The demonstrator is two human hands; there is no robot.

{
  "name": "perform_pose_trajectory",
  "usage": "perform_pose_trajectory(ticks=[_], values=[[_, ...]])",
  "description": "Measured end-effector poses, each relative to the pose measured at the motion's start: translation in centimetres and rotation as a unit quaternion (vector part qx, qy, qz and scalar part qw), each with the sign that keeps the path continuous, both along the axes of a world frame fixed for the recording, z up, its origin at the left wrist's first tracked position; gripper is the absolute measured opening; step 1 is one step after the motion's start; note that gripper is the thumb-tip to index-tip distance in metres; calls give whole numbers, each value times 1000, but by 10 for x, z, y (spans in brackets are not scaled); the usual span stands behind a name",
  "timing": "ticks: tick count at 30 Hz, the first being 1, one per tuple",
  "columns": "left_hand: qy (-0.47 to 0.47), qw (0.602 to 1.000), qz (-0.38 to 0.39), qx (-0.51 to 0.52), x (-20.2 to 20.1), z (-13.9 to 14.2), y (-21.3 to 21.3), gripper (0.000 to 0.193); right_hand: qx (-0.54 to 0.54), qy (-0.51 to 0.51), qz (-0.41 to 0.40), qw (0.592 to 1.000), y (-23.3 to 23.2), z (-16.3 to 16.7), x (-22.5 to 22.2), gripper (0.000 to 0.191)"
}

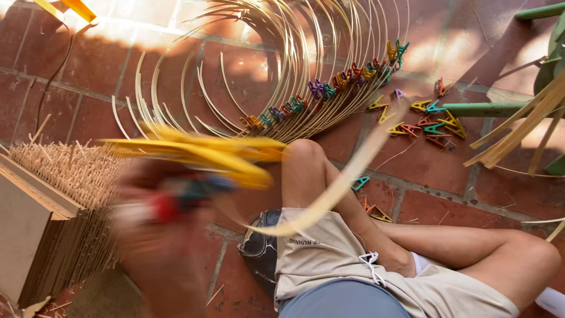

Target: The person sits on a tiled floor and repeatedly applies glue to thin bamboo strips, then secures them with colorful clothespins. They handle the strips one at a time, arranging them in a curved formation on the floor.

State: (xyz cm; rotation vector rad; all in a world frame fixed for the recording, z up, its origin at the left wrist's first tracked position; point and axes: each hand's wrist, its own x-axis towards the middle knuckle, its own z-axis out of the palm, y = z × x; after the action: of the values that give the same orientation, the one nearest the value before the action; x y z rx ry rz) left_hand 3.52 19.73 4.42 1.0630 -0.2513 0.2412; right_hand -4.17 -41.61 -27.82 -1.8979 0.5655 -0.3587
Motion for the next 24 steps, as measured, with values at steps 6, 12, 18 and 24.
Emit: perform_pose_trajectory(ticks=[6, 12, 18, 24], values=[[-93, 859, 300, 404, 65, 15, 107, 15, 66, 0, -49, 997, 9, -41, -29, 33], [-183, 500, 319, 784, 188, -146, 173, 12, 69, 14, -47, 996, 34, -18, -24, 25], [-125, 479, 196, 846, 184, -283, 168, 26, 38, 16, -70, 997, 46, -13, -42, 23], [-76, 523, 140, 837, 161, -321, 146, 16, 48, 20, -95, 994, 63, -7, -33, 23]])
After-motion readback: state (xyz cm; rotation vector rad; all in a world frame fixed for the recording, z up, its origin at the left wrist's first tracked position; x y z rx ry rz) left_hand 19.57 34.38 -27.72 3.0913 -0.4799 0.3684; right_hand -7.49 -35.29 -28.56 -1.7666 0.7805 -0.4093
